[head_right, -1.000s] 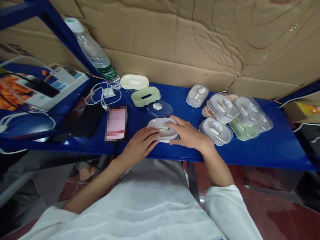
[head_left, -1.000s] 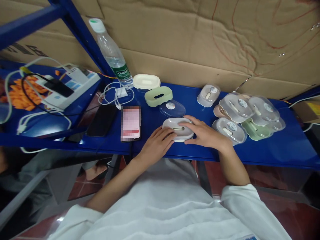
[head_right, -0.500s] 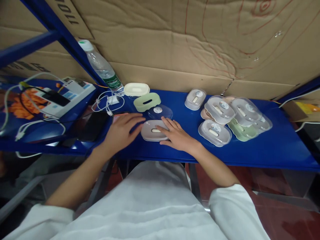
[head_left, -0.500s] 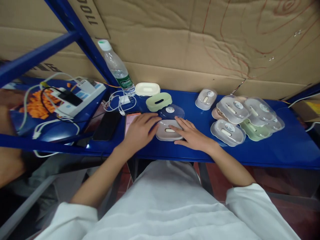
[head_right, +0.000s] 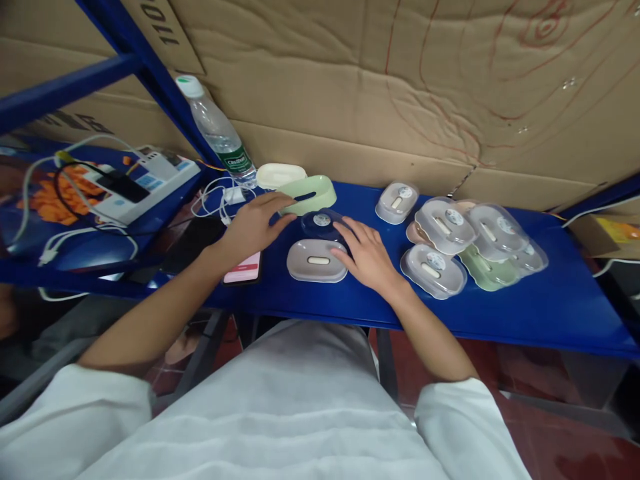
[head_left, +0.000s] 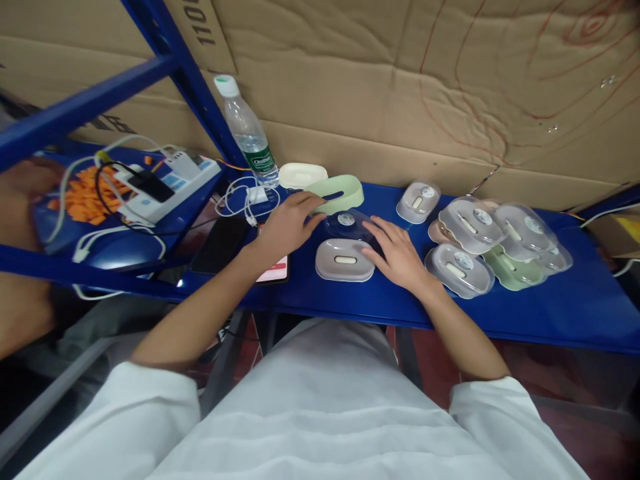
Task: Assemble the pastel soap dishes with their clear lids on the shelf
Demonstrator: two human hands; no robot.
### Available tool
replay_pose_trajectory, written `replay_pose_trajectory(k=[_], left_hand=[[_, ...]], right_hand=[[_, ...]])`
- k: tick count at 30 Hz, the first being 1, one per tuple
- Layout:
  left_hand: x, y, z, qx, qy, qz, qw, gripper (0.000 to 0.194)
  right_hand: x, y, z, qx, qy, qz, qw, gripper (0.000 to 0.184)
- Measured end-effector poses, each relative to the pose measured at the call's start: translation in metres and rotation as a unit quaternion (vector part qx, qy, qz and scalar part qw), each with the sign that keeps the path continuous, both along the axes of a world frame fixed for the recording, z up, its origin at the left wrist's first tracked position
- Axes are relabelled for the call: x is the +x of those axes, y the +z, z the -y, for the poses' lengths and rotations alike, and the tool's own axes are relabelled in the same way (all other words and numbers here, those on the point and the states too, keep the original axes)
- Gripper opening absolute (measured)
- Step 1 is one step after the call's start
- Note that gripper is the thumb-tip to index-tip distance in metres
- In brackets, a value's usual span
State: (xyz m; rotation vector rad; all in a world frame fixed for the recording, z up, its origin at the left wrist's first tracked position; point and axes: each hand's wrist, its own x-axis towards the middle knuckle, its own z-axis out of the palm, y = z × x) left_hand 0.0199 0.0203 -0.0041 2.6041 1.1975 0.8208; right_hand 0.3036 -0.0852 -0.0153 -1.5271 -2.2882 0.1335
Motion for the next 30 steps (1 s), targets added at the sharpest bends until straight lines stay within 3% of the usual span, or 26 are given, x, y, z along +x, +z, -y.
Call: replay_pose_trajectory(k=[3, 7, 12, 16, 19, 22, 25, 30], left_hand=[[-0.015, -0.002, 0.004, 0.001, 0.024, -0.008, 1.000, 0.038], [-0.026, -0.012, -0.015, -0.028, 0.052, -0.057, 0.997, 0.037], [-0.008, -0.022, -0.031, -0.028, 0.031, -0.100, 0.994, 0.035], [0.009, -0.016, -0.025, -0.034, 0.027, -0.118, 0.992, 0.042], [0.010, -0.008, -0.003, -0.007, 0.008, -0.112, 0.994, 0.049], [0.003, -0.006, 0.035, 0.006, -0.038, -0.096, 0.995, 0.049], [-0.004, -0.014, 0.073, 0.004, -0.066, -0.094, 0.993, 0.041], [-0.008, -0.034, 0.111, 0.011, -0.035, -0.036, 0.999, 0.019]], right_hand=[[0.001, -0.002, -0.001, -0.004, 0.009, -0.003, 1.000, 0.055], [0.003, -0.009, -0.008, -0.021, 0.016, 0.014, 1.000, 0.055], [0.011, -0.018, -0.020, -0.027, -0.047, 0.018, 0.998, 0.052], [0.021, -0.025, -0.025, -0.006, -0.107, 0.022, 0.994, 0.046], [0.025, -0.032, -0.027, -0.015, -0.081, 0.029, 0.996, 0.055], [0.026, -0.037, -0.029, -0.022, -0.058, 0.034, 0.997, 0.061], [0.028, -0.037, -0.030, -0.008, -0.068, 0.017, 0.998, 0.058], [0.035, -0.039, -0.032, -0.021, -0.061, -0.034, 0.997, 0.064]])
